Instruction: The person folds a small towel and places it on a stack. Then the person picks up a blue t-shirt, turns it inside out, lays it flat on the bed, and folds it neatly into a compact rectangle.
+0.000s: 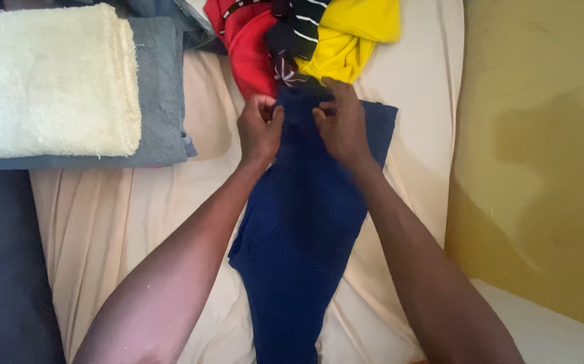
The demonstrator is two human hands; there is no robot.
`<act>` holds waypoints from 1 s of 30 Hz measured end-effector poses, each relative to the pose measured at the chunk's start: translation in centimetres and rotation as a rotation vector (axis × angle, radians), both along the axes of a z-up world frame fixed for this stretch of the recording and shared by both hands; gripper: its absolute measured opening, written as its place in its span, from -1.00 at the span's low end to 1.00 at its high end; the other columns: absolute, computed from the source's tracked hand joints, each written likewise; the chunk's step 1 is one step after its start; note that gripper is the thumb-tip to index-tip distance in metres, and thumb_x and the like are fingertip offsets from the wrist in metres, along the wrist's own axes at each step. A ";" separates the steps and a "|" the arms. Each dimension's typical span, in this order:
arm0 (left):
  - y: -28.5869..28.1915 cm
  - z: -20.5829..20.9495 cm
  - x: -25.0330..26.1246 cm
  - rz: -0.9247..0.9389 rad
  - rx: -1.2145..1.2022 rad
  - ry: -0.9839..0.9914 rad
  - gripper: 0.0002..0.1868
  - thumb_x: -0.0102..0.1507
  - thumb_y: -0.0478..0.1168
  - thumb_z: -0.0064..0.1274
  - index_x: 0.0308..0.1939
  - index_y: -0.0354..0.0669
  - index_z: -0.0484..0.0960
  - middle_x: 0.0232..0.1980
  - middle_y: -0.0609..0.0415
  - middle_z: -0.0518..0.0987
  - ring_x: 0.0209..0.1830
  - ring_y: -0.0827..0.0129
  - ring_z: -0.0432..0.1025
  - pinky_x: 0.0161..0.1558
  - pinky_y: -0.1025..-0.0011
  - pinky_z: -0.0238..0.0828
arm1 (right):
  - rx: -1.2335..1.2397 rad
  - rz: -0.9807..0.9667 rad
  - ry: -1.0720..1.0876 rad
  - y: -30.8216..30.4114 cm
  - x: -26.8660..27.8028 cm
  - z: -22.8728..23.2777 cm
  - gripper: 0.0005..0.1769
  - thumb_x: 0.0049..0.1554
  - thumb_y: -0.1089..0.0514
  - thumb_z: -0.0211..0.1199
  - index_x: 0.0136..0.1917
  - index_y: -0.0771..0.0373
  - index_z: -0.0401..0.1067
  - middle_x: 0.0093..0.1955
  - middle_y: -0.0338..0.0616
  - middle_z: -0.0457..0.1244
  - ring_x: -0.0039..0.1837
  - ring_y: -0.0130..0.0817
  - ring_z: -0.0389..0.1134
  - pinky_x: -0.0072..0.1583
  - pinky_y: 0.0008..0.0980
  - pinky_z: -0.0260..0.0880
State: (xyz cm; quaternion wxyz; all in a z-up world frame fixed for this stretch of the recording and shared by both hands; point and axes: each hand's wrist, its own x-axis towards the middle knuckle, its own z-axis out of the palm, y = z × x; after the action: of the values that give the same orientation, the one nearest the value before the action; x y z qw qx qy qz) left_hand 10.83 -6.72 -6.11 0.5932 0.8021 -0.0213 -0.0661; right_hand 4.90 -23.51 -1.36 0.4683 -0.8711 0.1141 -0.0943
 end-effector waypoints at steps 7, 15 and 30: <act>-1.4 -0.7 1.6 -0.017 0.147 -0.028 -0.79 0.24 -0.20 0.29 -0.17 -0.19 0.59 -0.31 0.07 0.67 -0.33 0.37 0.58 -0.22 0.36 0.49 | -0.138 -0.084 0.093 3.0 -2.0 1.3 -0.23 0.09 0.37 0.34 0.52 0.33 0.16 0.52 0.23 0.07 0.51 0.13 0.17 0.38 -0.14 0.32; -1.4 0.1 1.8 0.036 0.158 -0.099 -0.72 0.19 -0.11 0.32 -0.26 -0.21 0.58 -0.37 0.03 0.64 -0.37 0.24 0.59 -0.24 0.28 0.50 | -0.233 -0.237 0.073 8.4 -8.1 3.7 -0.29 0.19 0.36 0.20 0.56 0.41 0.10 0.64 0.30 -0.06 0.65 0.21 -0.01 0.59 -0.04 0.04; 10.4 3.6 -13.7 -0.116 0.350 0.251 -0.70 0.14 -0.12 0.35 -0.17 -0.23 0.69 -0.29 -0.04 0.65 -0.36 0.29 0.58 -0.32 0.36 0.52 | -0.341 -0.116 0.227 14.8 -17.9 1.4 -0.40 0.23 0.27 0.11 0.51 0.48 0.15 0.68 0.27 -0.16 0.66 0.20 -0.10 0.55 0.12 -0.07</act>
State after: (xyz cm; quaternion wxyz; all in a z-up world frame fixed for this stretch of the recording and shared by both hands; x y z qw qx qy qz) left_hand -2.88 3.65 -2.54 0.4381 0.8757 0.0183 -0.2020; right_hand -12.98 -8.67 0.09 0.2921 -0.9347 0.1986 -0.0404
